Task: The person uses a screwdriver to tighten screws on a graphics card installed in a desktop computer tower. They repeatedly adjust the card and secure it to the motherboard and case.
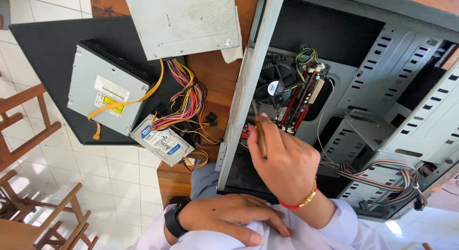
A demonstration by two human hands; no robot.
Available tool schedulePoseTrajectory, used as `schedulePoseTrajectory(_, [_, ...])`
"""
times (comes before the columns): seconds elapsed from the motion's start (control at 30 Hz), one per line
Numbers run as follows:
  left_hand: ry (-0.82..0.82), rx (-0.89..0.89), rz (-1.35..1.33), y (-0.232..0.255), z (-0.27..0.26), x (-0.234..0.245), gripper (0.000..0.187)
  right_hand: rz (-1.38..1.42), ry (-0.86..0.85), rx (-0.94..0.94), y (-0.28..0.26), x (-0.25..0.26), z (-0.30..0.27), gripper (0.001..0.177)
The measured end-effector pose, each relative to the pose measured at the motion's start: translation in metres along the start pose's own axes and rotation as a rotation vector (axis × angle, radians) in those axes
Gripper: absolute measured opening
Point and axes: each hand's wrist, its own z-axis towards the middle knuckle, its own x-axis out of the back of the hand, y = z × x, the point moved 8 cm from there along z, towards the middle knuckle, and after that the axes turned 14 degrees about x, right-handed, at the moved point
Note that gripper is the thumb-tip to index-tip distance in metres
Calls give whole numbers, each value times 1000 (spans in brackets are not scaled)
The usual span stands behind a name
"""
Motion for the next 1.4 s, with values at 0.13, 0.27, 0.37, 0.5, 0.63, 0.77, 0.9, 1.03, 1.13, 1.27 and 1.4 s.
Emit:
schedulePoseTrajectory(0.13, [-16,-23,-38,0,1,3,54,30,3,-17,1,-2,1,13])
schedulePoseTrajectory(0.27, [-17,-20,-32,1,3,4,55,47,8,-19,5,-6,5,14])
schedulePoseTrajectory(0.37, [-24,-16,-40,2,4,6,56,94,9,-40,9,-9,6,13])
schedulePoseTrajectory(0.5, [-33,16,-82,-1,3,8,56,217,3,-87,17,-12,4,11])
schedulePoseTrajectory(0.63, [-45,24,-111,-1,3,9,55,287,3,-114,22,-14,1,14])
schedulePoseTrajectory(0.77, [-51,4,-128,0,3,12,55,310,32,-137,26,-13,-3,11])
schedulePoseTrajectory(0.9, [-64,3,-132,0,4,14,55,401,35,-174,30,-1,-8,9])
schedulePoseTrajectory(1.03, [-95,10,-105,-5,5,13,56,382,70,-201,39,33,-20,7])
schedulePoseTrajectory(1.13, [-117,-19,-137,-2,6,13,53,348,132,-301,58,55,-34,8])
schedulePoseTrajectory(1.27, [-110,12,-132,0,8,10,48,265,130,-346,92,56,-36,11])
schedulePoseTrajectory(1.4, [-85,62,-85,-1,11,6,47,353,125,-190,106,54,-4,10])
